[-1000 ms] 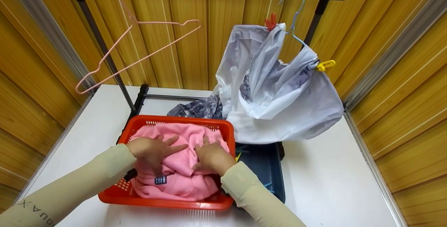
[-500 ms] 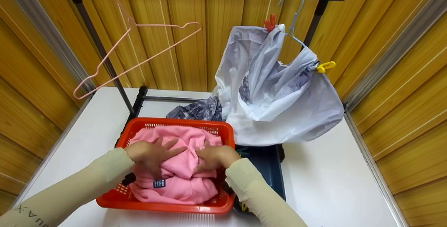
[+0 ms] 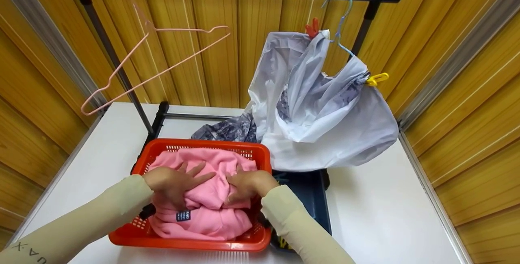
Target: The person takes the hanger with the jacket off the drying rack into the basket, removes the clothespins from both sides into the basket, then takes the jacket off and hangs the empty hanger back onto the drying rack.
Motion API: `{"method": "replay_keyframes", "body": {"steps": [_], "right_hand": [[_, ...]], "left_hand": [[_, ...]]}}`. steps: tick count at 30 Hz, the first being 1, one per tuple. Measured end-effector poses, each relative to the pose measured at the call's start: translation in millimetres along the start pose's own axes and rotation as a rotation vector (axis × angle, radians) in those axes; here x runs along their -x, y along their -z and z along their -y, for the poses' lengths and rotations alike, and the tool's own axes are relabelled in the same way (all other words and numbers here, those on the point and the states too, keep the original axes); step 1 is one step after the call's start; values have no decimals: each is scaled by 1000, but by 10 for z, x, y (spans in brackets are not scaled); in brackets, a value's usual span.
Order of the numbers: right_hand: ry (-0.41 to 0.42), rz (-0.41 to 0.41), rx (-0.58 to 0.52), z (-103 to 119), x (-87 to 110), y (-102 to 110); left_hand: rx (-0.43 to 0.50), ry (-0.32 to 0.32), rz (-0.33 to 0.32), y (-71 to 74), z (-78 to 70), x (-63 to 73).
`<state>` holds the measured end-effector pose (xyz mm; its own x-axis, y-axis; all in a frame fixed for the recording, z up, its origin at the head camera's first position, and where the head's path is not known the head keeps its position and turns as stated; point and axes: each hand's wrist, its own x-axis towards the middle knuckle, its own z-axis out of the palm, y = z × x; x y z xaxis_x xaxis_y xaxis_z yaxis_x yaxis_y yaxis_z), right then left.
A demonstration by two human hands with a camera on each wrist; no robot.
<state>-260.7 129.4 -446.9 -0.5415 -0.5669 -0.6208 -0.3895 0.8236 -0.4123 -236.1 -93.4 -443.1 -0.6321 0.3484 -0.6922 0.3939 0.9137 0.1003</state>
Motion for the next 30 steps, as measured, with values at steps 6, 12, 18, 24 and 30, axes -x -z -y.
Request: {"method": "replay_keyframes", "body": {"steps": [6,12,18,24,30], "right_hand": [[-1,-12,-23,-8,-1,12],[-1,-36,-20,-7,-19,-10],[10,-67,-28,-39,-31,-6],[29,-103,-18,-79,-41,21],[49,-178,-24,-65,-38,-38]], "left_hand": [[27,17,4,27,5,-16],[49,42,-3,13,22,-45],[56,36,-13,8,22,-56],[40,43,-32,6,-7,-76],[83,68,-71,-27,-14,-36]]}}
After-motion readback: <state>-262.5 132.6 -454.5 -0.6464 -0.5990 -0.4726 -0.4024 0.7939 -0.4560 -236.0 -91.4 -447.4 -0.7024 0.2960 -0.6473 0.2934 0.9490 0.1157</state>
